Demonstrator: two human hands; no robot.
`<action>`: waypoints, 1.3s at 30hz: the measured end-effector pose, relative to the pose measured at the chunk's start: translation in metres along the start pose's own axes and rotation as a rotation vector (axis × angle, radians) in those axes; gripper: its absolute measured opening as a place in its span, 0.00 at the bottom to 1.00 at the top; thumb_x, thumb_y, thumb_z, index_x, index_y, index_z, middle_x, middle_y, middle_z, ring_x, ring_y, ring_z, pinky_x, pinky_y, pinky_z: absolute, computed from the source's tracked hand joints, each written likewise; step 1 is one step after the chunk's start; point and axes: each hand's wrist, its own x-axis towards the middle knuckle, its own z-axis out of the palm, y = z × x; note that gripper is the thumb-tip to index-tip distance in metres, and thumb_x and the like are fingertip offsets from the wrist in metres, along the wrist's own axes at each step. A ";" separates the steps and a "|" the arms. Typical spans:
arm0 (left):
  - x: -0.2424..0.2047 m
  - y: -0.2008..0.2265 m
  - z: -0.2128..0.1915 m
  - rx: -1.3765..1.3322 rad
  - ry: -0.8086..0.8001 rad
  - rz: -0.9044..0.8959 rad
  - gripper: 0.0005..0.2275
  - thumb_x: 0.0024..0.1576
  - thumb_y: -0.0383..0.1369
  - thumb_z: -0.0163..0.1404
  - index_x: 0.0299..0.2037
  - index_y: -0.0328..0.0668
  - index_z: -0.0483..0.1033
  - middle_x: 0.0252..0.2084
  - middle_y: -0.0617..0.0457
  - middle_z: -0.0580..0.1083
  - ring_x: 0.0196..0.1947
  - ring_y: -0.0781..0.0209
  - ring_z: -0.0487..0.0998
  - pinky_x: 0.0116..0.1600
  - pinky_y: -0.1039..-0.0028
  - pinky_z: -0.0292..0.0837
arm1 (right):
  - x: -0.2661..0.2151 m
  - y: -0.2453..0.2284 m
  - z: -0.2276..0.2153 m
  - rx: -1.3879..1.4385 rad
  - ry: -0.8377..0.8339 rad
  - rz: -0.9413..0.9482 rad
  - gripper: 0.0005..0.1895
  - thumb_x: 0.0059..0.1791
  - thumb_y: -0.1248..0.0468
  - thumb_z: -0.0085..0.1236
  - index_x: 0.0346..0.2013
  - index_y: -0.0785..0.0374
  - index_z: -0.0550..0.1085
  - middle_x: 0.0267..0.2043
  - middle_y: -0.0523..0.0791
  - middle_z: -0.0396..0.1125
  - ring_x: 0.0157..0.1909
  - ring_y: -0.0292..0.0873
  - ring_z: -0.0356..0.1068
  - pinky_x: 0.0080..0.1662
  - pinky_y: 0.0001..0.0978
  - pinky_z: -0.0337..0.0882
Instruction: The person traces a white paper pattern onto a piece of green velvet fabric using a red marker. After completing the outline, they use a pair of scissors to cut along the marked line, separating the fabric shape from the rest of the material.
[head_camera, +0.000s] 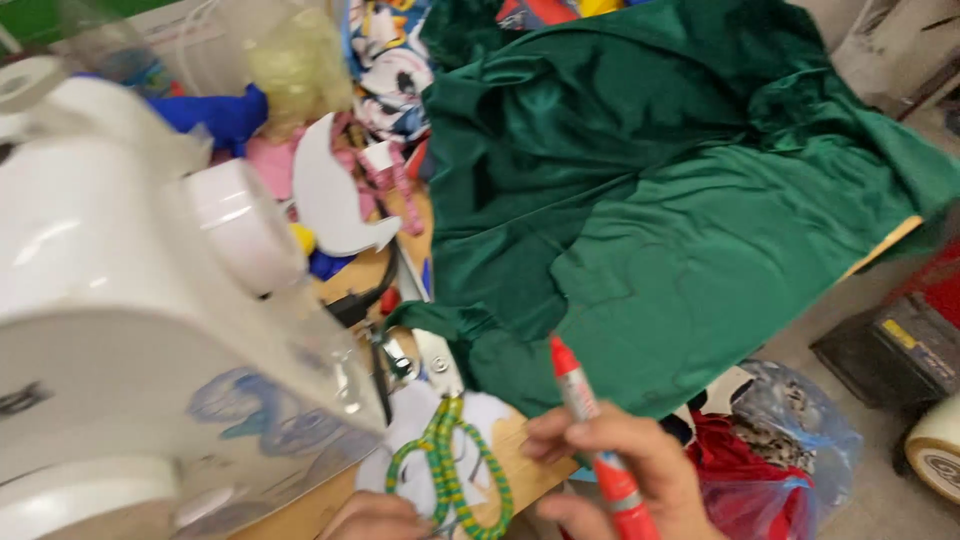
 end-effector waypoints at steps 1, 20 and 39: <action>0.005 0.023 0.021 0.067 -0.159 0.395 0.08 0.45 0.37 0.69 0.32 0.48 0.90 0.31 0.53 0.83 0.33 0.65 0.88 0.39 0.78 0.83 | -0.004 -0.004 0.009 0.161 0.061 0.041 0.27 0.44 0.71 0.72 0.54 0.67 0.69 0.52 0.63 0.74 0.47 0.53 0.82 0.52 0.37 0.83; 0.074 0.116 0.224 0.380 -0.678 0.576 0.08 0.57 0.37 0.53 0.44 0.48 0.76 0.44 0.56 0.73 0.43 0.51 0.72 0.45 0.60 0.69 | 0.113 0.076 -0.217 -0.569 0.139 0.249 0.20 0.50 0.74 0.59 0.55 0.58 0.67 0.45 0.44 0.67 0.42 0.35 0.70 0.52 0.29 0.69; 0.099 0.092 0.251 0.672 -0.596 1.009 0.08 0.55 0.33 0.58 0.34 0.39 0.72 0.35 0.47 0.66 0.36 0.44 0.66 0.36 0.55 0.65 | 0.114 0.101 -0.194 -0.718 0.273 0.410 0.20 0.44 0.71 0.59 0.48 0.53 0.69 0.26 0.35 0.69 0.29 0.31 0.63 0.44 0.24 0.65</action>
